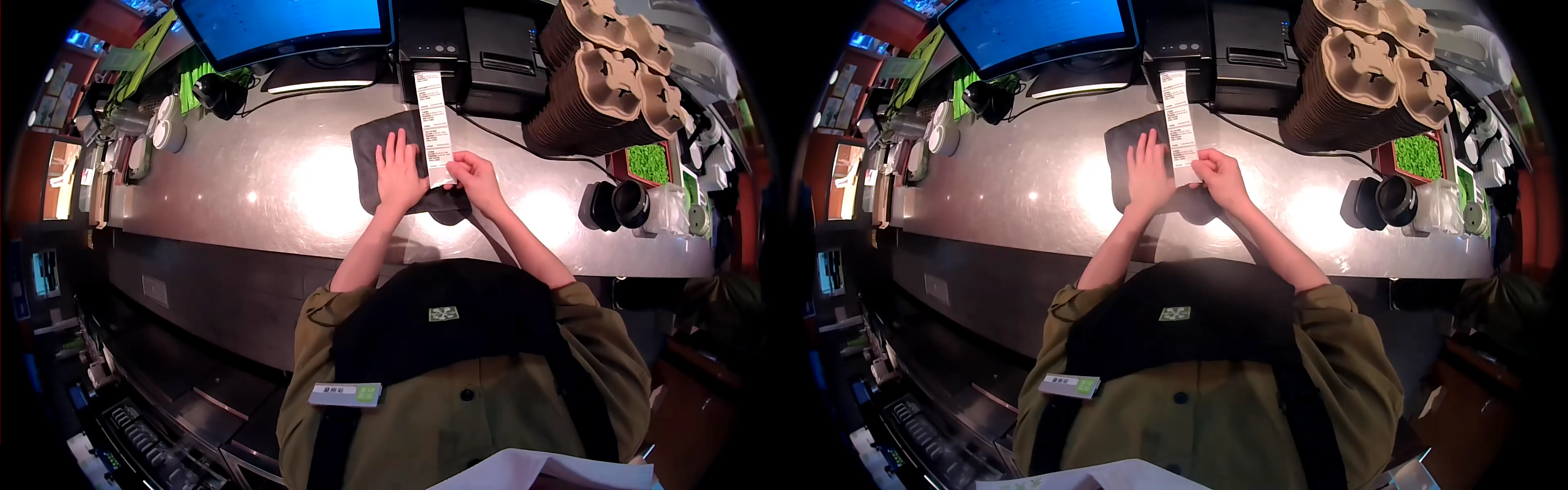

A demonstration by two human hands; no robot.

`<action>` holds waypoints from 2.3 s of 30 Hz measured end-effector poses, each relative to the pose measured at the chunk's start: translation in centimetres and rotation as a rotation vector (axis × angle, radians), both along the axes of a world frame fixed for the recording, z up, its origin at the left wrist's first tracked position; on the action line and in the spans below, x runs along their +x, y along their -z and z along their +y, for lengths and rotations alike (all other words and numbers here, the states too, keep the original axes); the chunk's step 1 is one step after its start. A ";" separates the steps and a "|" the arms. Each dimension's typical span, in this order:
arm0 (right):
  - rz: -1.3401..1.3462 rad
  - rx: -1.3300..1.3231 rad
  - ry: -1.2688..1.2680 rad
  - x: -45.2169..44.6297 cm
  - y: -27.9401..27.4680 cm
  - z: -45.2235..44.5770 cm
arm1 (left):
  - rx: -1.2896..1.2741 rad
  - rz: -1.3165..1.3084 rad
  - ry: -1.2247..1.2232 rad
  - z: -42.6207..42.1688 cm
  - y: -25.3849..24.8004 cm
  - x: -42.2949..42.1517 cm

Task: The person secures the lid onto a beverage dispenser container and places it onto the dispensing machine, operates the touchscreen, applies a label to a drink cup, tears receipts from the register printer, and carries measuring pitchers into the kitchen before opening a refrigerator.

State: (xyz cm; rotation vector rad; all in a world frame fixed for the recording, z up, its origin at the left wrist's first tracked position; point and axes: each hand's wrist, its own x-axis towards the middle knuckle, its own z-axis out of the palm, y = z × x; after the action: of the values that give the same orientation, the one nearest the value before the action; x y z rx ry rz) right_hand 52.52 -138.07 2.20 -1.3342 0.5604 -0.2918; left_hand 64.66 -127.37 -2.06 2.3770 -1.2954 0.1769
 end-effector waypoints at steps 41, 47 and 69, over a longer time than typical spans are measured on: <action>-0.225 -1.381 -0.083 6.2 -4.2 -7.7 | -0.505 1.540 0.153 -4.2 -6.2 4.3; -0.358 -1.511 -0.259 7.1 -5.3 -9.4 | -0.514 1.510 0.173 -4.8 -5.3 4.8; -0.599 -1.548 -0.263 3.1 -4.4 3.9 | -0.584 1.558 0.123 -4.1 -4.0 2.5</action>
State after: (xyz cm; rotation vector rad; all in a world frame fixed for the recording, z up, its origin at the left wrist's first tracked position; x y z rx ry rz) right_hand 55.59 -134.20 6.60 -2.5939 -0.5376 -0.9698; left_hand 67.18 -131.47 1.95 1.2039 -0.4395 -0.9836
